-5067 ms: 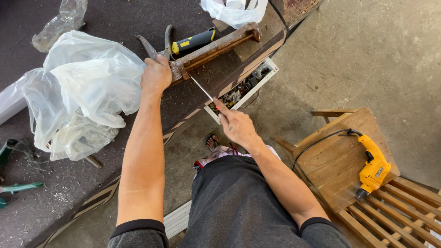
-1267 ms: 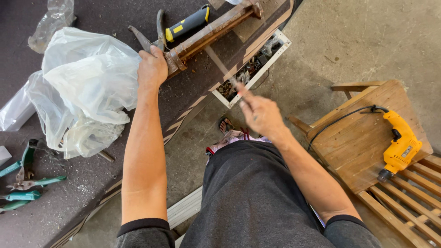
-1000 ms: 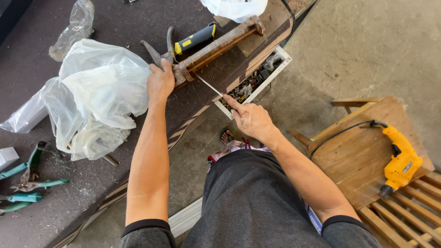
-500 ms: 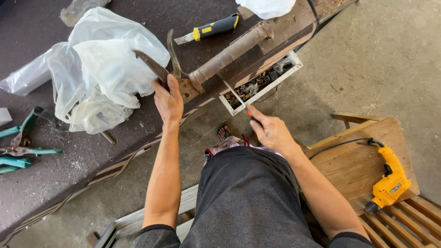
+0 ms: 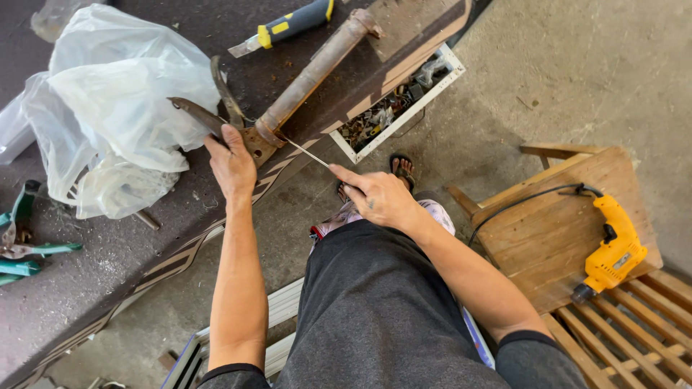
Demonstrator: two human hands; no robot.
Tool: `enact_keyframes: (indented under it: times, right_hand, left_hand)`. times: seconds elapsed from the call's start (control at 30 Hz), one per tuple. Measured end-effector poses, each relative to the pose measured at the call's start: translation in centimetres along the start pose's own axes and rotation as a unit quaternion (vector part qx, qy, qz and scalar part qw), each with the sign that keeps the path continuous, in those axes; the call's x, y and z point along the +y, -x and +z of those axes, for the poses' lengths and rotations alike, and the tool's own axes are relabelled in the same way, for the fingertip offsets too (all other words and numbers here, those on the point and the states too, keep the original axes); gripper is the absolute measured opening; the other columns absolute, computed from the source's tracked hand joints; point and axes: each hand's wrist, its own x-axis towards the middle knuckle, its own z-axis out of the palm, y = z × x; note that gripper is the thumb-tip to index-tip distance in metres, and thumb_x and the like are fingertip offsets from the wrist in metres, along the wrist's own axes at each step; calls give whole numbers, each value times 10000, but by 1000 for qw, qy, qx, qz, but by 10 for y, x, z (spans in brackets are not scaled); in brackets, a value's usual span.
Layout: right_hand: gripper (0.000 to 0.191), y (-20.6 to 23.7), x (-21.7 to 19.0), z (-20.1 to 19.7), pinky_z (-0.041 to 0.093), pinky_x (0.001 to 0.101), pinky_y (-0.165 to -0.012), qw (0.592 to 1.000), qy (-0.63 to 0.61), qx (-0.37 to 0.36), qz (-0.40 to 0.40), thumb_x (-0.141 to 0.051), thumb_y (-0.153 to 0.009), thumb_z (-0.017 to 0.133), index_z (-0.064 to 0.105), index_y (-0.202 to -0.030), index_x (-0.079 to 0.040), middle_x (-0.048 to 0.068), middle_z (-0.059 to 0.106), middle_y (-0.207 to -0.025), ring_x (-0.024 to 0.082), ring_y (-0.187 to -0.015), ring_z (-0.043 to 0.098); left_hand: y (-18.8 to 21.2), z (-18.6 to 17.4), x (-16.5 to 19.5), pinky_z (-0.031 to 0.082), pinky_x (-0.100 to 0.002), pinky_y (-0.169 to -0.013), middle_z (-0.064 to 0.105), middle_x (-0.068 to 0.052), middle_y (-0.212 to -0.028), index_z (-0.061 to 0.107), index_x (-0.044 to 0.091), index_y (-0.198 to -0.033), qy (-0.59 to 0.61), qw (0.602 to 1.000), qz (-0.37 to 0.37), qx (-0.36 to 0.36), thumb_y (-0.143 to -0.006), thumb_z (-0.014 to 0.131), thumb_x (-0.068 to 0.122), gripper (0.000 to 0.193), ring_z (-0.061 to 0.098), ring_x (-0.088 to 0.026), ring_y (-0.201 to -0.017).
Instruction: The person uses a screwdriver to scrape the inside of a rusty metal pipe, removing debris and rust. The person holds the pipe with one hand and scrapes with the other, rotating the pipe to access different areas.
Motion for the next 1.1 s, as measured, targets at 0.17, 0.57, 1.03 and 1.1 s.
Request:
enact_keyframes:
  times: [0.17, 0.57, 1.03, 1.1]
  right_hand:
    - [529, 2, -16, -15, 552, 522, -695, 992, 67, -68, 83, -272, -1014, 528, 444, -1536, -265, 216, 709, -772, 428, -706, 690]
    - [665, 13, -10, -11, 578, 481, -619, 974, 194, -85, 77, -213, -982, 562, 340, -1607, -261, 246, 667, -803, 366, -640, 700]
    - [597, 38, 30, -26, 544, 397, -732, 989, -24, 110, 92, -178, -1000, 624, 446, -1570, -170, 212, 702, -916, 344, -776, 695]
    - [612, 47, 33, -30, 540, 371, -723, 984, -45, 123, 118, -176, -998, 627, 433, -1577, -145, 193, 701, -897, 300, -740, 678]
  left_hand:
    - [4, 1, 3, 550, -505, -866, 727, -252, -1070, 421, -20, -1417, 14, 1000, -2, 5, -1018, 333, 712, 839, 733, -410, -1001]
    - [11, 0, 6, 576, -326, -544, 688, -71, -886, 436, 25, -1300, 88, 993, 10, 73, -997, 458, 683, 725, 611, -124, -616]
    - [6, -47, -23, 458, -263, -501, 615, 14, -808, 622, 29, -1146, 324, 939, -119, -2, -1056, 512, 493, 486, 504, -89, -579]
    - [15, -34, -30, 441, -266, -480, 579, 33, -785, 635, 44, -1171, 351, 923, -160, -12, -1042, 522, 475, 464, 485, -72, -571]
